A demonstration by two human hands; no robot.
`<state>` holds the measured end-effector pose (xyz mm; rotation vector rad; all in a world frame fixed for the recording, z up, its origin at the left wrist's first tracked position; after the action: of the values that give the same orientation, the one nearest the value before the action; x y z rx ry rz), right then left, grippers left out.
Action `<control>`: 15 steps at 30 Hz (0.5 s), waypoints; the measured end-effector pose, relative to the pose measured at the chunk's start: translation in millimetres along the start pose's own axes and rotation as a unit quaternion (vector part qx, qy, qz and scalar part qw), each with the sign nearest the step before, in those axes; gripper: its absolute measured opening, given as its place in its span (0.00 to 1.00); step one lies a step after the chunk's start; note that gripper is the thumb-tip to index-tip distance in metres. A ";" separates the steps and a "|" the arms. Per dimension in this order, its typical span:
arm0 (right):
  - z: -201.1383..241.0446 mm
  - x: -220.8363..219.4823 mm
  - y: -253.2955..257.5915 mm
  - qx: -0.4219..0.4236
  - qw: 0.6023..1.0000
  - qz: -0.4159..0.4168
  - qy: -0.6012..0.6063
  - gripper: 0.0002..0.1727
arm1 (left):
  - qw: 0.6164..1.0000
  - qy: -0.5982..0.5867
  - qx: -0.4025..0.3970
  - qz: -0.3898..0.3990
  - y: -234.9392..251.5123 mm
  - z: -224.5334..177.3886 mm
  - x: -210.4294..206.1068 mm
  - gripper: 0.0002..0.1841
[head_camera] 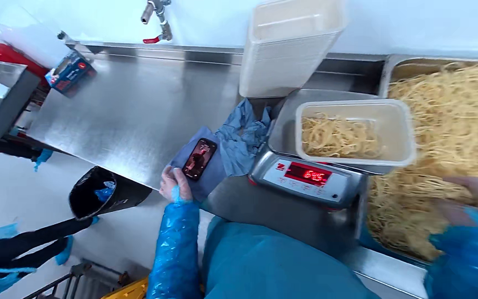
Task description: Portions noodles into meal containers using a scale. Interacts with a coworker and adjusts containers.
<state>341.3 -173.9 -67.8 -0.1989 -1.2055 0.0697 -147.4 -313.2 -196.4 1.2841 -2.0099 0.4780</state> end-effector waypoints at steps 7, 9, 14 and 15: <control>-34.5 21.8 2.5 -0.012 0.986 -0.159 0.044 0.22 | 0.999 -0.033 0.005 0.016 -9.5 -21.9 1.9 0.26; -29.9 26.6 -1.1 -0.038 0.981 -0.178 0.068 0.21 | 0.998 -0.053 0.021 0.007 -12.4 -27.4 4.0 0.26; -30.9 30.8 -8.8 -0.026 0.970 -0.216 0.113 0.21 | 0.998 -0.062 -0.025 -0.010 -15.7 -50.2 10.9 0.35; -30.1 33.4 -10.2 -0.020 0.972 -0.207 0.108 0.19 | 0.997 -0.070 -0.036 -0.008 -15.5 -52.2 9.5 0.35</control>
<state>380.8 -182.1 -45.4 0.0129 -1.0106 -0.3339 -117.5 -293.2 -154.4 1.3203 -2.1104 0.3112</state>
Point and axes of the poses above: each hand's wrist, its own y-axis towards the middle knuckle, its own x-axis out of the back of the hand, z = x × y, the point moved 1 cm from there along y, towards the middle knuckle, and after that the axes turned 3 degrees about -z, right-handed, at the moved point
